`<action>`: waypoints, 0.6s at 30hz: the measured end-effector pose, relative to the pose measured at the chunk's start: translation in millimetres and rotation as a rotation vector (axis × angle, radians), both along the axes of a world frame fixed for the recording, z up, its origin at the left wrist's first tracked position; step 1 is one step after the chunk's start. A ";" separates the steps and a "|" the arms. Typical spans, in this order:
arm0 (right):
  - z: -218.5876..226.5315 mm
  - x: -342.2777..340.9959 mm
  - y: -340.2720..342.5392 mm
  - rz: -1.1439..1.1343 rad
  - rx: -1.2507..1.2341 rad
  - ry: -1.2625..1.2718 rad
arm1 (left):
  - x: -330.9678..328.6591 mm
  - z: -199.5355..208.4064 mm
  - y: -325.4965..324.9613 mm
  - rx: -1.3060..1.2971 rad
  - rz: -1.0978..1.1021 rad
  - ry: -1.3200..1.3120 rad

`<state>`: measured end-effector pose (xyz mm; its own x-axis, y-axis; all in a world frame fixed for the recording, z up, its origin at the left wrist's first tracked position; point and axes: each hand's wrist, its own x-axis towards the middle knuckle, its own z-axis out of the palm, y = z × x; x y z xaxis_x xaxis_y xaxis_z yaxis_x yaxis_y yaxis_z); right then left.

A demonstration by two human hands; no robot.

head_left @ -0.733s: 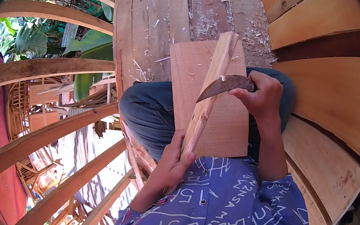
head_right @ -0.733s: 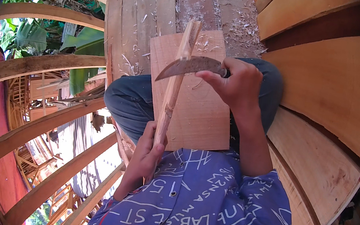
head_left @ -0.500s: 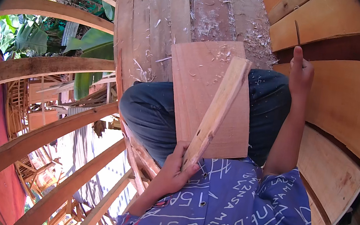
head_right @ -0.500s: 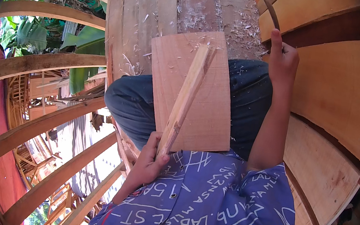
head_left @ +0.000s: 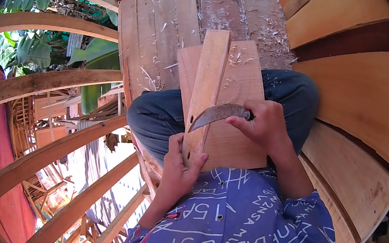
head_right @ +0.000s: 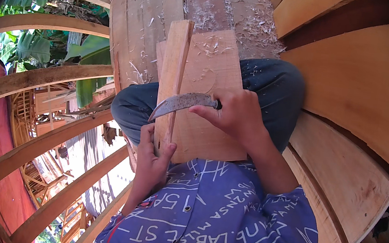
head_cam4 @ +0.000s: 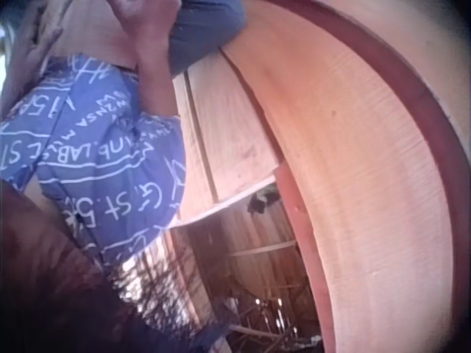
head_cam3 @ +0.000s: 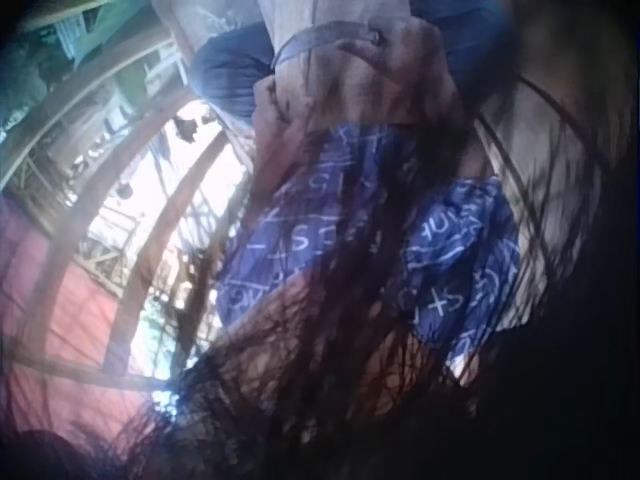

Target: The person is sitting cross-legged and using a curved knife to shave and smooth a rectangular piece of light-colored wood. They hold the wood in their left hand and use the knife in their right hand to remove thin shavings, occasionally rotating the wood to work on different sides.

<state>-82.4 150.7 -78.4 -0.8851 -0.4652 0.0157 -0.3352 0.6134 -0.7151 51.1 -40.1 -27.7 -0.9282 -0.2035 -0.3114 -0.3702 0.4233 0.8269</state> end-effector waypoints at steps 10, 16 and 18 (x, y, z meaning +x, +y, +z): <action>-7.8 -23.1 8.6 -0.123 0.078 0.088 | 2.5 -1.2 6.5 0.072 -0.013 -0.056; -3.6 -9.1 6.2 -0.015 -0.015 0.076 | -3.1 -1.5 0.4 0.265 0.088 -0.113; -5.0 -1.5 0.9 0.010 0.011 0.050 | -2.5 -6.8 -2.2 0.274 0.097 -0.041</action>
<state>-83.8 151.6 -83.4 -0.8786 -0.4744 0.0550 -0.3765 0.6173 -0.6907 48.6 -42.3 -34.5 -0.8940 -0.1940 -0.4039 -0.4335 0.1466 0.8892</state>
